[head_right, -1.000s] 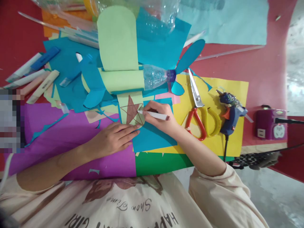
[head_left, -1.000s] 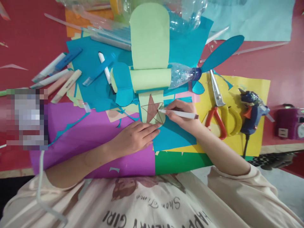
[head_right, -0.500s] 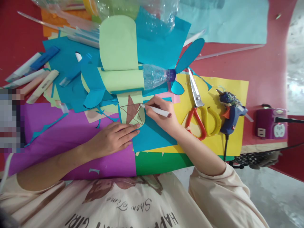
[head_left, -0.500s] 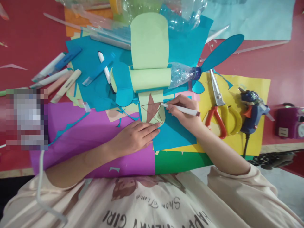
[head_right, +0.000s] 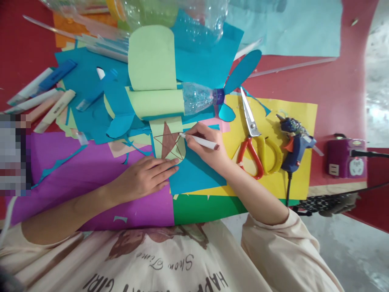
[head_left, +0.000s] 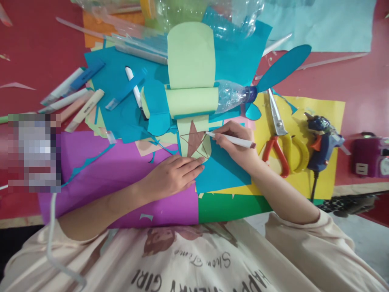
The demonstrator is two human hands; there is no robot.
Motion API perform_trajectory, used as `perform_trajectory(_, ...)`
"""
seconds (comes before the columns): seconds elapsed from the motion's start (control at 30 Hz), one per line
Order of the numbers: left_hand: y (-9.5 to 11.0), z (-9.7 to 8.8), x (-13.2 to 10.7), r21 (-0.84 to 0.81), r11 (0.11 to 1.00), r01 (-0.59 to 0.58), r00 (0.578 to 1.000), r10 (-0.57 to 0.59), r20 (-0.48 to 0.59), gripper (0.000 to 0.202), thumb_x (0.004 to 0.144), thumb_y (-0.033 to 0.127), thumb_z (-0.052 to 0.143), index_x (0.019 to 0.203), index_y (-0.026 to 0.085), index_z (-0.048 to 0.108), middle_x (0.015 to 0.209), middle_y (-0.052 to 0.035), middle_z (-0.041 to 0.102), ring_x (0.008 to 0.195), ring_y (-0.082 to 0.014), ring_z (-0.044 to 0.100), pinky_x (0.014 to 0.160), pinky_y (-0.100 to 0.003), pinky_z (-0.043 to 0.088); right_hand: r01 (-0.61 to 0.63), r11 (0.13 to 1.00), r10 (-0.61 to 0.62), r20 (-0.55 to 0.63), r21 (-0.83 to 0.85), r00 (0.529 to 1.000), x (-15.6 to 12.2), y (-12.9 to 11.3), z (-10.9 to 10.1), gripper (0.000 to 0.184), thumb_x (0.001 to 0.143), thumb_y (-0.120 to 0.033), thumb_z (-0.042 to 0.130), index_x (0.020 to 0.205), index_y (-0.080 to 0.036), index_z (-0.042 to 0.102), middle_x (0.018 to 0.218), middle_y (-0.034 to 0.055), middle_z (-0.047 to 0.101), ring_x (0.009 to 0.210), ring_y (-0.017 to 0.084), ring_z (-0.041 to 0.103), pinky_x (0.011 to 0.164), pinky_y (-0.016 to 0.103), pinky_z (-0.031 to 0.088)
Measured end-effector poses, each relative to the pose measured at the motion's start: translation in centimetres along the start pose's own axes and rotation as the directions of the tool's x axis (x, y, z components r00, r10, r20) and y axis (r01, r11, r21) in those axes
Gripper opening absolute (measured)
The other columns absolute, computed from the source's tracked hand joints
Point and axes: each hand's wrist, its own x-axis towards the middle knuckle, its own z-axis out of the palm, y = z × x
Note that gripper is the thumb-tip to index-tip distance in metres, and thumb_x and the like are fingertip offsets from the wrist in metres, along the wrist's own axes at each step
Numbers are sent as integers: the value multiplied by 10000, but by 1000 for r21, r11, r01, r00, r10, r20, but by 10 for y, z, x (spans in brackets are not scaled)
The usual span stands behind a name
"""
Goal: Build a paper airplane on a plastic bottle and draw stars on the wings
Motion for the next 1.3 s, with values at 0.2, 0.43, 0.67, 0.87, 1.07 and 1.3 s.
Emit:
perform_trajectory(0.2, 0, -1, 1, -1, 1000, -3, 1000, 3, -9, 254, 987, 209, 453, 1168, 137, 617, 1299, -46, 618, 1000, -168, 606, 857, -311, 489, -23, 998, 25, -39, 52, 999, 1, 0, 1, 125, 749, -257, 608, 659, -195, 546, 568, -15, 597, 494, 102, 526, 465, 230, 416)
perform_trajectory(0.43, 0, 0, -1, -10, 1000, 6, 1000, -6, 21, 256, 979, 228, 481, 1185, 147, 610, 1326, -52, 596, 1037, -176, 598, 869, -320, 491, -14, 1000, 14, -29, -13, 999, 0, -2, 2, 101, 745, -247, 588, 664, -195, 561, 574, -13, 609, 509, 105, 528, 471, 225, 404)
perform_trajectory(0.67, 0, 0, -1, -9, 1000, 4, 1000, -3, 23, 258, 980, 225, 473, 1186, 149, 608, 1318, -58, 602, 1041, -176, 602, 881, -322, 496, 34, 999, -33, 26, -41, 999, 0, -5, 2, 113, 726, -238, 572, 621, -196, 568, 542, -15, 604, 489, 100, 489, 468, 230, 372)
perform_trajectory(0.87, 0, -1, 0, -21, 1000, 3, 1000, -3, 15, 251, 980, 209, 471, 1181, 147, 609, 1297, -60, 617, 1023, -176, 609, 864, -322, 498, 62, 998, -58, 112, -28, 992, -1, -6, 0, 137, 740, -255, 557, 618, -193, 563, 558, -14, 592, 489, 90, 468, 477, 229, 361)
perform_trajectory(1.07, 0, -1, 0, -19, 1000, -3, 1000, 3, -2, 245, 977, 190, 475, 1174, 135, 610, 1291, -63, 621, 1013, -182, 611, 852, -329, 490, 75, 997, -74, 123, -4, 990, -1, -6, -1, 117, 739, -231, 550, 632, -187, 568, 553, -21, 566, 483, 80, 456, 472, 219, 354)
perform_trajectory(1.3, 0, -1, 1, -8, 1000, -1, 1000, 1, -12, 251, 991, 187, 441, 1165, 140, 616, 1287, -46, 625, 1005, -171, 614, 846, -319, 490, 83, 996, -79, 135, -24, 988, -1, -6, 0, 119, 747, -243, 556, 638, -195, 566, 565, -22, 585, 493, 84, 462, 485, 227, 366)
